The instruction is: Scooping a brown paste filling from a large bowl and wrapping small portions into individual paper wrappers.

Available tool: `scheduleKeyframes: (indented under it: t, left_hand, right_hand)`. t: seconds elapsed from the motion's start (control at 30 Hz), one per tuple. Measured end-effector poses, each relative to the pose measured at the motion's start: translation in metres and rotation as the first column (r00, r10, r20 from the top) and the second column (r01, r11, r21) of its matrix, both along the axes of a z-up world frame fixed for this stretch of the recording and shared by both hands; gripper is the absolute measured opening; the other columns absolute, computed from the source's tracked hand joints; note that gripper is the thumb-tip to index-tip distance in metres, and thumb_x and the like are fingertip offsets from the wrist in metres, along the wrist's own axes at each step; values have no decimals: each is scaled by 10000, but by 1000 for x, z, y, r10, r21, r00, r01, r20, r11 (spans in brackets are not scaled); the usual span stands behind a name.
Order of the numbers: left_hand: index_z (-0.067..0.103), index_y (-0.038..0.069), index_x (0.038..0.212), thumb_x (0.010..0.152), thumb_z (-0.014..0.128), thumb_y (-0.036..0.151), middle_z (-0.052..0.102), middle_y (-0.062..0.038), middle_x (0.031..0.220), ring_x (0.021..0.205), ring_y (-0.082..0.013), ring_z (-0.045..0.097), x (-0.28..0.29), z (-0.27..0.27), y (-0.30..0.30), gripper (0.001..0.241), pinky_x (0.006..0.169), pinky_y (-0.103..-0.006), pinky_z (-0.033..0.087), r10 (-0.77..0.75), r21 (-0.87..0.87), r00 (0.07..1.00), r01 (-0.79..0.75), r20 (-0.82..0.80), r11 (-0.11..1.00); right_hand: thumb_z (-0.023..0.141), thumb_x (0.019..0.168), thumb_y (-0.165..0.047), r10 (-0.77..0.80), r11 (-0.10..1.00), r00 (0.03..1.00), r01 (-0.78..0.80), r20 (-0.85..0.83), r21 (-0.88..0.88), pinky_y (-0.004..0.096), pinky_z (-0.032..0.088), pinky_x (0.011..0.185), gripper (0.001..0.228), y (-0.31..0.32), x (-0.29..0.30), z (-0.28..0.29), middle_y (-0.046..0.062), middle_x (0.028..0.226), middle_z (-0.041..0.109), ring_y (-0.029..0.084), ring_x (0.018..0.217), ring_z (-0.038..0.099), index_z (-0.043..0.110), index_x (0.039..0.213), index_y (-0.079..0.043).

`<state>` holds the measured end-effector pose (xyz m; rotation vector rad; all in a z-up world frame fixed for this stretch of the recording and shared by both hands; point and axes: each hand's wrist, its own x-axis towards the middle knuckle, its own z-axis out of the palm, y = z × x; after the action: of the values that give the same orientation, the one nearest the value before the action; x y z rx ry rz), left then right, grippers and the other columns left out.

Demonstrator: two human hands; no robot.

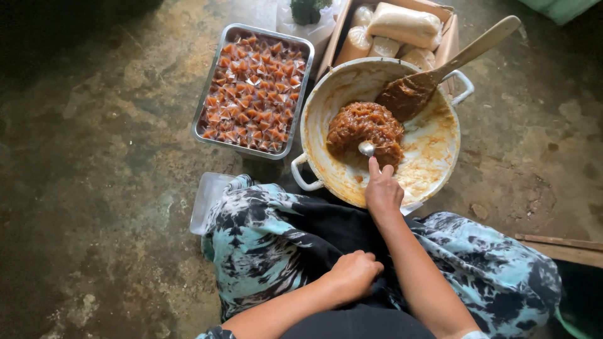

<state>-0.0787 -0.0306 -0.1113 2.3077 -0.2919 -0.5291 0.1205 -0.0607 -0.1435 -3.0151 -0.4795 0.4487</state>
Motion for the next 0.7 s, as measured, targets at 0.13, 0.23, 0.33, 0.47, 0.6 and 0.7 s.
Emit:
scheduleKeyframes:
  t: [0.13,0.23,0.33,0.47,0.6,0.7]
  left_hand:
    - [696,29,941,754,678,77,590,-163,949,900,-431,588,0,5,5,194,611,-594,497,31,-11,999,-32,-37,999]
    - [718,51,902,725,667,58,630,-164,925,870,-443,617,3,7,11,184,634,-576,511,7,-11,999,-8,-44,1000]
    - [733,59,921,744,678,125,685,-172,932,884,-455,660,1,7,12,196,669,-561,517,-27,-25,995,25,-97,999]
    - [749,93,897,705,652,71,702,-160,894,833,-439,676,1,0,10,216,627,-555,530,-78,-10,996,78,-42,997]
    - [733,29,869,739,751,82,602,-150,929,820,-412,599,0,-3,6,142,588,-562,512,-65,20,998,65,14,998]
    - [707,2,823,713,687,57,612,-178,862,747,-455,621,-2,-14,1,124,562,-583,494,-39,-19,997,41,68,999]
  right_hand:
    - [361,991,-81,-5,996,997,-2,-73,-92,541,520,669,597,9,4,5,183,1053,503,447,770,659,342,1562,-253]
    - [355,1017,-63,8,991,995,-21,-100,-134,478,508,593,541,11,6,0,181,1004,541,377,685,629,350,1541,-202]
    - [372,1007,-97,4,994,994,-16,-111,-108,546,526,684,534,6,8,-15,212,1027,573,453,821,650,381,1531,-196]
    - [376,1002,-133,-49,999,992,46,-117,-25,589,504,735,562,0,2,4,211,1099,593,499,888,646,430,1548,-255]
    - [395,1031,-154,-121,992,985,123,-124,12,555,490,719,558,4,-1,18,199,1123,577,475,869,637,390,1581,-248]
    - [399,1002,-157,-100,994,990,103,-95,24,606,504,765,576,2,14,-24,225,1111,583,513,922,649,409,1569,-260]
